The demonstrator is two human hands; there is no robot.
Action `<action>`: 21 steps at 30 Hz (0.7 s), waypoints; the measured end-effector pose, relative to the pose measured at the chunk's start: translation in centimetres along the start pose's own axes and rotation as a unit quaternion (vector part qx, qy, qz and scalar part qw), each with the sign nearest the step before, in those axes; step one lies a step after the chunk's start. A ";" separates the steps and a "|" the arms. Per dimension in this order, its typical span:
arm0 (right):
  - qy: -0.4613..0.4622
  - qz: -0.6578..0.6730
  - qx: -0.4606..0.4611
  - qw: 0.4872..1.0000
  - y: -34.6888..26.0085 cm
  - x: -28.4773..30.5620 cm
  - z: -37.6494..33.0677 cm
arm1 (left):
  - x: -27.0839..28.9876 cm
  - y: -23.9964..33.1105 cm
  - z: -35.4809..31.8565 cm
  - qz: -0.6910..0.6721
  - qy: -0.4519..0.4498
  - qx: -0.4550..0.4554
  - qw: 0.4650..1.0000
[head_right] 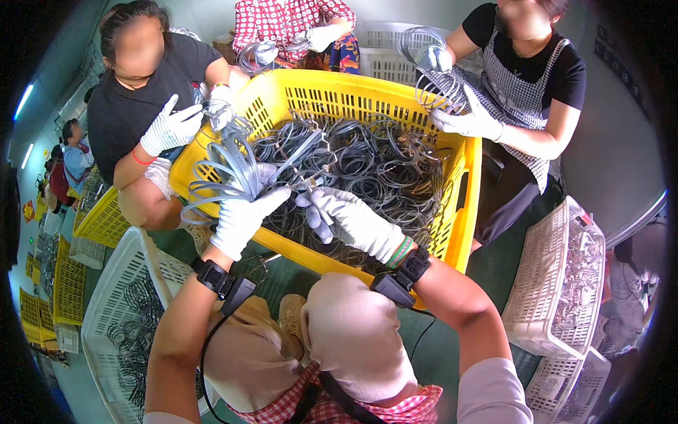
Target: The worker sorts small metal ring-shaped industrial parts from one basket to another, organizing them by hand.
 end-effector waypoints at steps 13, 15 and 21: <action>0.079 0.072 -0.004 0.994 -0.3 1.4 0.6 | 2.7 -1.1 0.7 -0.205 0.192 0.016 0.960; 0.052 0.065 -0.008 0.997 -0.5 0.6 0.4 | 2.5 -1.5 0.7 -0.231 0.183 0.018 0.956; 0.015 0.018 -0.015 1.000 -0.6 -1.0 -0.1 | 0.5 -0.5 0.4 -0.101 0.047 -0.010 0.994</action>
Point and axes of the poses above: each hand's wrist, its own z-axis towards the middle knuckle, its own x-axis out of the back of the hand, y = z × x, the point moved 5 cm from there along z, towards the middle knuckle, and after that the axes turned 12 degrees about -z, right-handed, at the moved point
